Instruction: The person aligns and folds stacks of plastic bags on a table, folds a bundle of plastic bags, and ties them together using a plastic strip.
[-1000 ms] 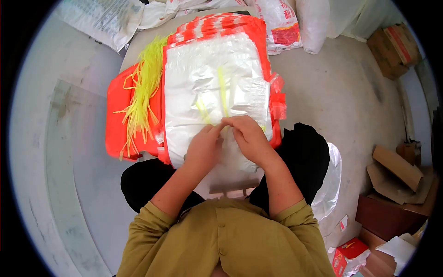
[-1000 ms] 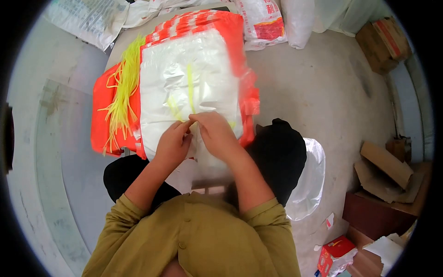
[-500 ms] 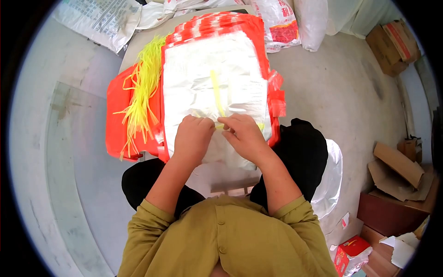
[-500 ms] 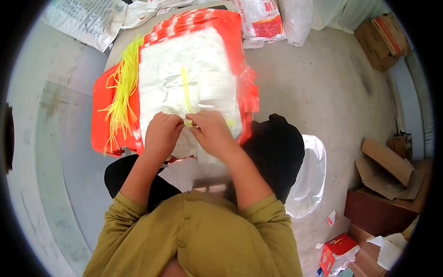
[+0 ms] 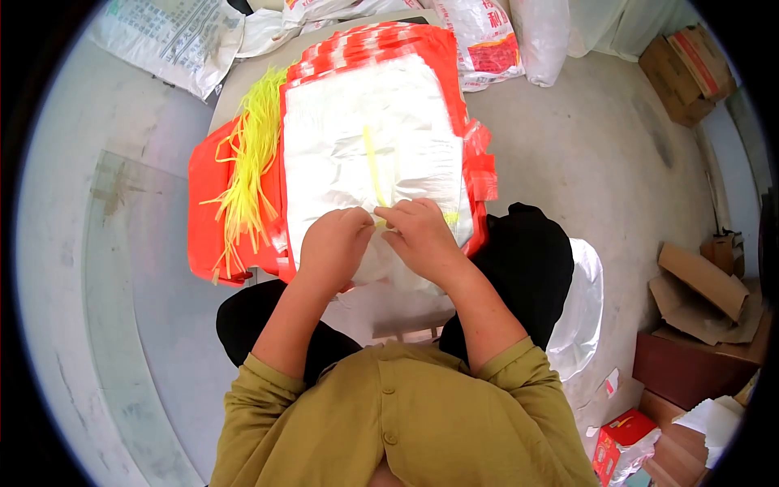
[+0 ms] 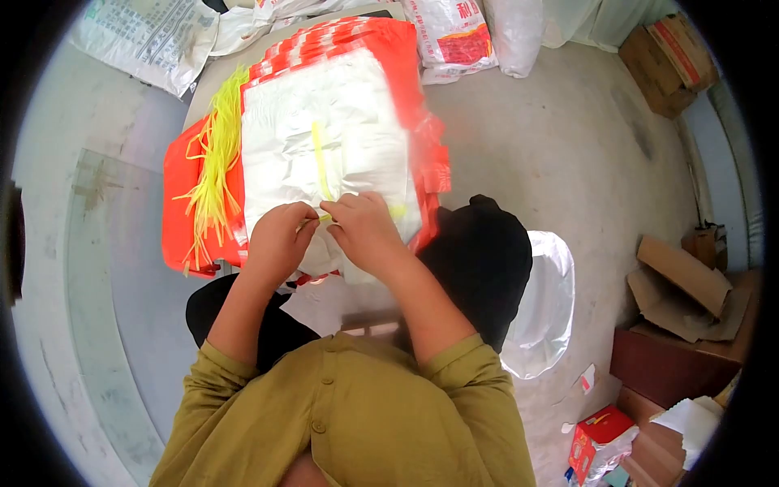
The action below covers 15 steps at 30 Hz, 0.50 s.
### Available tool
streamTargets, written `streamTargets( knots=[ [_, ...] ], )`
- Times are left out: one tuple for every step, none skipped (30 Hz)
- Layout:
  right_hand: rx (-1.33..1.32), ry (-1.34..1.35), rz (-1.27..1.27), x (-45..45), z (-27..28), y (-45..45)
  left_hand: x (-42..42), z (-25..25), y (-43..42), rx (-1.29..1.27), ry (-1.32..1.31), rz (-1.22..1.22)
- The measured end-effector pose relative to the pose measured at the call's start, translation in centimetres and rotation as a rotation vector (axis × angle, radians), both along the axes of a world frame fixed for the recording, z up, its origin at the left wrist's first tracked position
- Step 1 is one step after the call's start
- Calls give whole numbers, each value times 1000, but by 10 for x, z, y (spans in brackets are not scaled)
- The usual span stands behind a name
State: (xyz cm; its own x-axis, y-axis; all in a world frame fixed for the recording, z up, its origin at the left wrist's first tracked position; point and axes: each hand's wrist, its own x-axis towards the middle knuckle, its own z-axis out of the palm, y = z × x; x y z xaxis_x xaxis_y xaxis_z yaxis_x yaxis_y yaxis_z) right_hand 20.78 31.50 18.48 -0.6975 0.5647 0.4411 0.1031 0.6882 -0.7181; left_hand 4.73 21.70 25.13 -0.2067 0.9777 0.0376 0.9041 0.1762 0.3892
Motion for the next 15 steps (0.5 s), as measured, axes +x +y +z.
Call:
streamTargets(
  knots=[
    [0, -8, 0, 0, 1, 0, 2, 4, -2, 68, -16, -43],
    [0, -3, -2, 0, -2, 0, 5, 5, -3, 136, -34, -86],
    [0, 1, -4, -1, -4, 1, 7, 1, -2, 223, -121, -72],
    [1, 5, -5, -3, -6, 2, 10, -4, -1, 309, -208, -56],
    [-14, 27, -17, -3, -6, 1, 12, -7, 0, 397, -295, -41],
    [-29, 50, -30, -3, -4, 1, 16, -7, 3, 403, -431, 23],
    [-43, 72, -43, -3, -1, 2, 19, -7, 6, 407, -567, 87],
    [-71, 72, -40, -2, 0, 2, 19, -6, 9, 410, -703, 151],
    [-101, 72, -34, -2, 1, 2, 16, -10, 10, 308, -669, 115],
    [-130, 71, -27, -2, 2, 2, 9, -16, 11, 206, -634, 82],
    [-136, 75, -23, -2, 3, 2, 6, -20, 11, 104, -598, 49],
    [-142, 77, -20, -2, 3, 3, 10, -21, 13, 85, -585, 76],
    [-149, 79, -18, -2, 4, 3, 10, -21, 14, 96, -505, 79],
    [-226, 83, -26, -2, 6, 4, 10, -22, 16, 107, -426, 80],
    [-303, 87, -35, -1, 11, 4, 11, -23, 18, 118, -346, 79]
  ],
)
